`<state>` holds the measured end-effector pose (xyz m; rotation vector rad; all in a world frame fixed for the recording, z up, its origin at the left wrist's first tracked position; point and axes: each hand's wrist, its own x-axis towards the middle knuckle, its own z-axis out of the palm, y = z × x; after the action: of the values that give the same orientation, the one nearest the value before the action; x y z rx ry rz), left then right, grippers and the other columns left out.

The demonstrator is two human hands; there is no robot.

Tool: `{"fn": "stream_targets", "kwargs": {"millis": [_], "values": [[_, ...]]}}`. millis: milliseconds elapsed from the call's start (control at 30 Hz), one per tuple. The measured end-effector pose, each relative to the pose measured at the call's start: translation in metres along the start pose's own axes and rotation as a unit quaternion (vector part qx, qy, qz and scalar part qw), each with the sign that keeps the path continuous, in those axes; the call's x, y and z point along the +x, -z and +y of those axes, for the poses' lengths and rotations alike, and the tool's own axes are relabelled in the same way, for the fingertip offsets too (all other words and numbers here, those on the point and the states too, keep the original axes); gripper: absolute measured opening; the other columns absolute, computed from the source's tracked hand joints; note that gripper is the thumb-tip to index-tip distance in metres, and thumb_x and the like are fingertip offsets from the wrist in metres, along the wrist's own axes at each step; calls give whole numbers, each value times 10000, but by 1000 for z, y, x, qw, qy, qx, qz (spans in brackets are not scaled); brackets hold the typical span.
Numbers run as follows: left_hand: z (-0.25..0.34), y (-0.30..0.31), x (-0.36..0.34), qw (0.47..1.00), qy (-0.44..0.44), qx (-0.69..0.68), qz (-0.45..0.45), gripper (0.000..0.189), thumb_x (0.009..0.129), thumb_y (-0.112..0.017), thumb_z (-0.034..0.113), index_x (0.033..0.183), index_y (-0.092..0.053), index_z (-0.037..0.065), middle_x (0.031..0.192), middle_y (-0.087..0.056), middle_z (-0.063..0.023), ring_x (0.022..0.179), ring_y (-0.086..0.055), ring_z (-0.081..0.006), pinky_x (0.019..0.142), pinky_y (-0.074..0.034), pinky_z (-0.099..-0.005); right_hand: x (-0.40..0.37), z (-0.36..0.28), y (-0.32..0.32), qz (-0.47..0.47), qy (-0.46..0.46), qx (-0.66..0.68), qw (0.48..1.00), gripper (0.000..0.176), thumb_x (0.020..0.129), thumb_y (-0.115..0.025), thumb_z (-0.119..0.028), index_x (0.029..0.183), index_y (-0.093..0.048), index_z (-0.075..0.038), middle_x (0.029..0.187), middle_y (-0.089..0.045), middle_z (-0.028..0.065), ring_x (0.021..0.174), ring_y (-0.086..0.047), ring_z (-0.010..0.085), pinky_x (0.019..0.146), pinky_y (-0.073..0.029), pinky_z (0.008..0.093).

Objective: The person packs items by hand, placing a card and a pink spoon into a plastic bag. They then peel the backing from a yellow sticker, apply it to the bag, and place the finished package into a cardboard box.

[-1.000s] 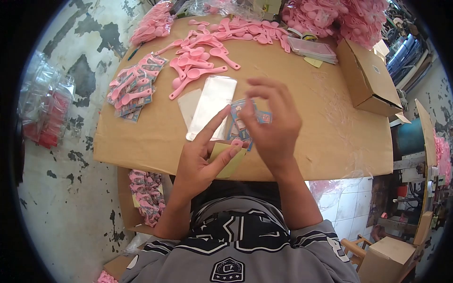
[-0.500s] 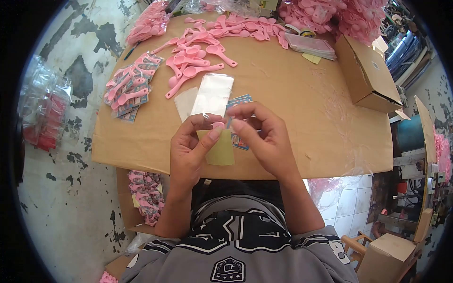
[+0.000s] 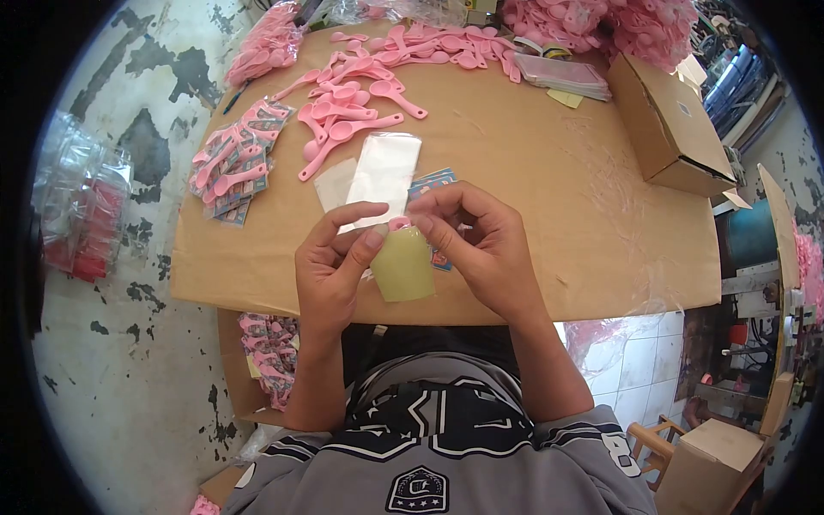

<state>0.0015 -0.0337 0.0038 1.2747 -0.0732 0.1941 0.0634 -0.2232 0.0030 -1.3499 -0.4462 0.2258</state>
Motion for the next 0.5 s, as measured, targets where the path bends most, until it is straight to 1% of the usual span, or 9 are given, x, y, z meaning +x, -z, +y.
{"fn": "stream_targets", "kwargs": {"millis": [33,100,133,167,233,333,433,500], "values": [[0,-1,-1,1000,-9,-10,3,203,1063,-640,77,1218,-680,-46,1058,-782,-147,971,-732,-139,869,-565,-262,-1,-5,-1,-1,-4,12,1000,116,1023,-692,-80,1111,-714,-8,1015,-703,5,865,-623,38,719,-488,193],[-8,10,-4,1000,-13,17,-2,141,1058,-626,42,1163,-677,-38,1029,-772,-131,936,-716,-121,850,-549,-249,-1,-4,0,-13,14,21,1000,98,1019,-672,-44,1096,-721,-7,1014,-693,8,830,-602,39,693,-469,194],[-11,14,-5,999,-16,31,-4,113,1056,-620,25,1135,-675,-34,1014,-766,-123,919,-708,-112,840,-542,-243,0,2,3,-24,36,17,999,97,1015,-661,-25,1086,-725,-6,1009,-687,9,812,-590,39,681,-456,195],[-13,16,-5,999,-40,22,-15,106,1056,-613,24,1121,-672,-36,1009,-757,-115,920,-699,-110,841,-538,-247,0,5,6,-35,58,12,998,103,1011,-651,-6,1077,-729,-6,1004,-681,11,794,-577,40,669,-444,196],[-15,18,-6,996,-87,3,-36,96,1056,-601,23,1092,-664,-39,1000,-740,-99,923,-682,-105,842,-531,-256,-1,-1,4,-41,53,16,998,120,995,-632,24,1044,-738,-2,990,-669,22,779,-560,46,660,-426,204],[-18,26,-6,995,-83,-20,-60,115,1059,-589,50,1075,-657,-42,1028,-729,-98,991,-678,-118,861,-534,-285,-4,-8,2,-51,55,5,997,134,979,-619,43,1008,-744,6,976,-656,31,795,-560,58,671,-422,210],[-8,25,-7,989,-44,-117,-79,159,1067,-603,112,1068,-653,-39,1036,-723,-104,1022,-675,-127,863,-536,-303,-5,-11,1,-63,68,-12,996,139,971,-610,49,983,-745,14,980,-653,41,823,-569,71,689,-428,210],[-15,25,-7,990,-57,-110,-70,135,1060,-621,97,1072,-653,-33,1004,-724,-93,994,-682,-126,872,-541,-291,-5,-13,2,-71,73,-19,995,126,970,-620,44,986,-742,19,983,-654,45,840,-578,76,703,-439,212]]}}
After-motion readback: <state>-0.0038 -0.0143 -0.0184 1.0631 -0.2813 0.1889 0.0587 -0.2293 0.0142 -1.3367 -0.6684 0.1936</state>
